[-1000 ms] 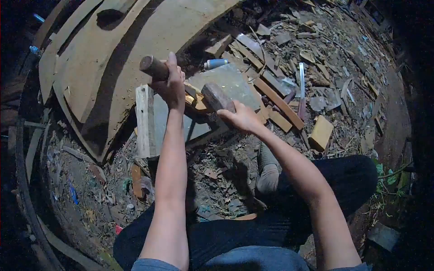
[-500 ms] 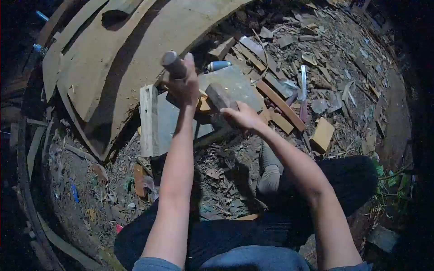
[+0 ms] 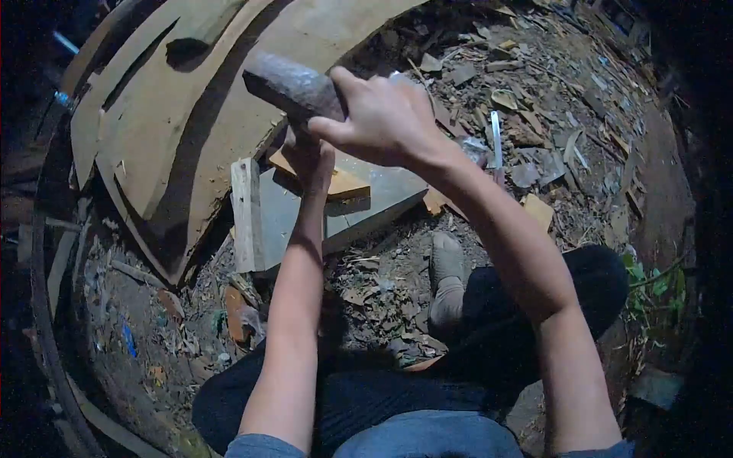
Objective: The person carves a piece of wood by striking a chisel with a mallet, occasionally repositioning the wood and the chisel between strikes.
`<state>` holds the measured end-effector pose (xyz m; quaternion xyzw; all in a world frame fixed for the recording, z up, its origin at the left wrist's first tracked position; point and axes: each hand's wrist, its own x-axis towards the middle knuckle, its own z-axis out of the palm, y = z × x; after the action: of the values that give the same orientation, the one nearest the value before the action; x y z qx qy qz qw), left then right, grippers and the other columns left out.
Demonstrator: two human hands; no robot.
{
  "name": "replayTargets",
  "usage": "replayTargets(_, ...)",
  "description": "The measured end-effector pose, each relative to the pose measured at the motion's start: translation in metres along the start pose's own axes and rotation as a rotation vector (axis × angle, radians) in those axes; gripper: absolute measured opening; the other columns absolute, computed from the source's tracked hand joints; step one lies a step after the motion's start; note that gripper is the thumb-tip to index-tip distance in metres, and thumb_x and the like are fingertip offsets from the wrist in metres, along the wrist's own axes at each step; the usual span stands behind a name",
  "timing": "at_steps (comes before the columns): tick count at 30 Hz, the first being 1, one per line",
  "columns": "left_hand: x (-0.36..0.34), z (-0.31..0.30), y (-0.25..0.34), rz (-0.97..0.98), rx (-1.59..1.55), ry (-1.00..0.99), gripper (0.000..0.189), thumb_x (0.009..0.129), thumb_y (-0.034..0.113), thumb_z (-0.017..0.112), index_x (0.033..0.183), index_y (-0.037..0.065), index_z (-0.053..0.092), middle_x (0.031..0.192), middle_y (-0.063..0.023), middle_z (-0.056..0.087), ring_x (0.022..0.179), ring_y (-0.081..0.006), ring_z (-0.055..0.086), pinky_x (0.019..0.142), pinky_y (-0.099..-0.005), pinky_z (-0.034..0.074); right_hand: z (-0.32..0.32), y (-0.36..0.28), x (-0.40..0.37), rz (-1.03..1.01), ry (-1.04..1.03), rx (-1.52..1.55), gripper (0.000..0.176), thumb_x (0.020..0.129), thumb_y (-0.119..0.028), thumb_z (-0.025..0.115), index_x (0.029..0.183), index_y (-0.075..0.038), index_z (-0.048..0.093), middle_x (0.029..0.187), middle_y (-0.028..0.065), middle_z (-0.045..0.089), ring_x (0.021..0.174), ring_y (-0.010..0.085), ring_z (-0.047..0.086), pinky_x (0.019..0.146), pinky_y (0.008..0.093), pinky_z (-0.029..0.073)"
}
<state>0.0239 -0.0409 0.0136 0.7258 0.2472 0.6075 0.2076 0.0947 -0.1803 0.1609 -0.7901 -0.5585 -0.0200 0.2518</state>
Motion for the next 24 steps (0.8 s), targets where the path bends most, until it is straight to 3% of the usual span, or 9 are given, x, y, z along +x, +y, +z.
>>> replayTargets(1,-0.001,0.032,0.031,-0.052,0.394,0.336,0.01,0.079,0.005,0.065,0.086,0.0,0.061,0.073,-0.0117,0.064,0.07,-0.0158,0.063,0.064,-0.0329,0.048,-0.005,0.001,0.001,-0.007,0.061,0.031,0.062,0.076,-0.057,0.059,0.108,-0.004,0.059,0.083,0.0268,0.068,0.077,0.0426,0.068,0.069,0.0527,0.054)
replayTargets(2,-0.005,0.031,0.015,-0.059,0.389,0.336,0.01,0.079,0.005,0.065,0.086,0.0,0.061,0.073,-0.0117,0.064,0.07,-0.0158,0.063,0.064,-0.0329,0.048,-0.012,-0.002,-0.001,-0.015,0.102,0.064,0.061,0.076,-0.056,0.061,0.107,-0.004,0.059,0.081,0.026,0.068,0.076,0.042,0.069,0.068,0.052,0.054)
replayTargets(4,-0.025,0.012,-0.038,-0.056,-0.327,-0.068,0.012,0.078,0.007,0.066,0.086,0.0,0.061,0.073,-0.0108,0.063,0.07,-0.0157,0.062,0.064,-0.032,0.047,-0.031,-0.017,-0.008,-0.105,0.313,0.197,0.059,0.076,-0.054,0.063,0.108,-0.004,0.059,0.077,0.024,0.067,0.073,0.0408,0.069,0.066,0.0505,0.055)
replayTargets(6,-0.021,0.002,-0.026,-0.084,-0.311,-0.073,0.014,0.077,0.009,0.07,0.082,0.001,0.059,0.072,-0.0074,0.063,0.066,-0.0151,0.061,0.06,-0.0316,0.046,-0.03,-0.022,-0.008,-0.155,0.414,0.231,0.057,0.076,-0.052,0.065,0.105,-0.004,0.058,0.073,0.0227,0.067,0.07,0.039,0.069,0.063,0.0483,0.055)
replayTargets(9,-0.006,-0.002,-0.004,-0.003,-0.276,-0.046,0.02,0.078,0.015,0.073,0.074,0.005,0.057,0.068,-0.0039,0.064,0.059,-0.0143,0.059,0.057,-0.0311,0.044,0.005,-0.009,-0.01,-0.118,-0.047,-0.036,0.06,0.077,-0.056,0.061,0.112,-0.006,0.054,0.077,0.024,0.066,0.074,0.042,0.067,0.066,0.049,0.052)
replayTargets(15,0.012,-0.026,0.012,-0.77,-0.377,0.065,0.028,0.081,0.024,0.075,0.07,0.009,0.053,0.062,-0.0007,0.059,0.052,-0.0133,0.055,0.052,-0.0313,0.044,0.03,0.015,-0.012,0.116,0.036,0.571,0.072,0.077,-0.064,0.06,0.108,0.001,0.055,0.087,0.0251,0.068,0.08,0.0384,0.068,0.072,0.0453,0.052)
replayTargets(16,0.013,-0.02,-0.032,-0.636,-0.419,0.176,0.03,0.087,0.029,0.071,0.073,0.011,0.051,0.057,0.0025,0.051,0.047,-0.0103,0.05,0.048,-0.0279,0.042,0.038,0.022,-0.012,0.115,0.035,0.57,0.072,0.077,-0.064,0.06,0.108,0.001,0.055,0.087,0.0251,0.068,0.08,0.0384,0.068,0.072,0.0453,0.052)
replayTargets(19,0.039,-0.045,-0.003,-0.743,-0.707,0.228,0.028,0.089,0.026,0.069,0.076,0.011,0.049,0.055,0.0042,0.045,0.046,-0.0073,0.047,0.043,-0.0243,0.039,0.079,0.051,-0.021,0.28,-0.157,0.797,0.057,0.083,-0.052,0.065,0.109,-0.002,0.06,0.071,0.0041,0.06,0.054,0.0112,0.055,0.048,0.028,0.043)
replayTargets(24,0.045,-0.04,0.019,-0.531,-0.727,0.181,0.026,0.089,0.019,0.069,0.076,0.01,0.048,0.057,0.002,0.047,0.046,-0.0064,0.044,0.041,-0.0228,0.037,0.125,0.072,-0.048,0.475,-0.295,0.634,0.066,0.081,-0.058,0.063,0.113,0.0,0.061,0.086,0.0129,0.067,0.071,0.0206,0.065,0.064,0.0333,0.051)
